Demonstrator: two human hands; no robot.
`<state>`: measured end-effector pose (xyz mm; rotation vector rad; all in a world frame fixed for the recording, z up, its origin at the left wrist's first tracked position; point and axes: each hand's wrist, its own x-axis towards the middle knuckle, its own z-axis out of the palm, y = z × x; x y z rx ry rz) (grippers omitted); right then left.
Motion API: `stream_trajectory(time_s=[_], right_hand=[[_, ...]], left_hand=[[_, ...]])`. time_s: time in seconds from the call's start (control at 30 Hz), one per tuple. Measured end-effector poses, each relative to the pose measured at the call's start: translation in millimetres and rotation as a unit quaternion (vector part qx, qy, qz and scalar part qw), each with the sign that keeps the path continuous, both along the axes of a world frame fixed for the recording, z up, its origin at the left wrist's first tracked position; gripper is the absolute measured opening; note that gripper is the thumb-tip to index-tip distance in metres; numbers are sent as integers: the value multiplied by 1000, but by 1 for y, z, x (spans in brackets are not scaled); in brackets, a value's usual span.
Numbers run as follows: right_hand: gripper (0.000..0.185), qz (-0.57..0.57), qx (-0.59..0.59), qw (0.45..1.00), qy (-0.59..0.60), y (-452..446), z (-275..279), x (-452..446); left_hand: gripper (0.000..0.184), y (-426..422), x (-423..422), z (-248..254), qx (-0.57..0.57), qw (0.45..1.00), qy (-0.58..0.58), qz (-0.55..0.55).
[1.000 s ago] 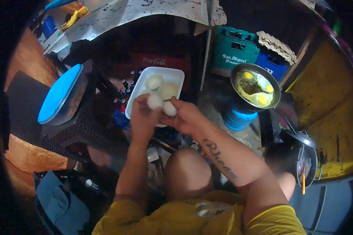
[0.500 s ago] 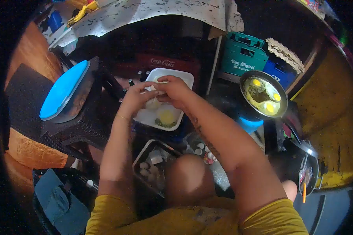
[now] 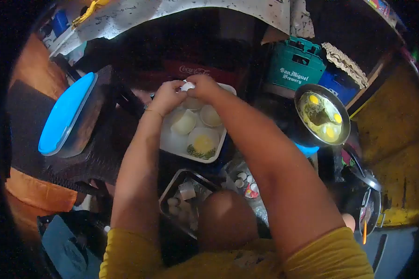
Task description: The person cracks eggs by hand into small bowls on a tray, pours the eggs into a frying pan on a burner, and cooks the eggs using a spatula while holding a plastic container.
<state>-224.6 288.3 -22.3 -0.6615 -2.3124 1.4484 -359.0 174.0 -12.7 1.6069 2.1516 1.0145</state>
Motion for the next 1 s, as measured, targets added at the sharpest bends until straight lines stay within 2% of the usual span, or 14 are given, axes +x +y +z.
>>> stream_trajectory(time_s=[0.07,0.1,0.17,0.8,1.0], right_hand=[[47,-24,272,961,38,2,-15,-9],[47,-26,270,962,37,5,-21,-12],[48,-5,347,938,-15,8,-30,-17],[49,-28,360,932,-34,5,-60,-16],[52,-36,370,927,-57,0,-58,-14]], left_hand=[[46,3,2,-5,-23,995,83,47],[46,5,0,-8,-24,995,82,45],[47,7,-4,-15,-48,991,111,54],[44,18,2,-32,-51,986,135,80],[34,16,12,-31,-38,978,181,101]])
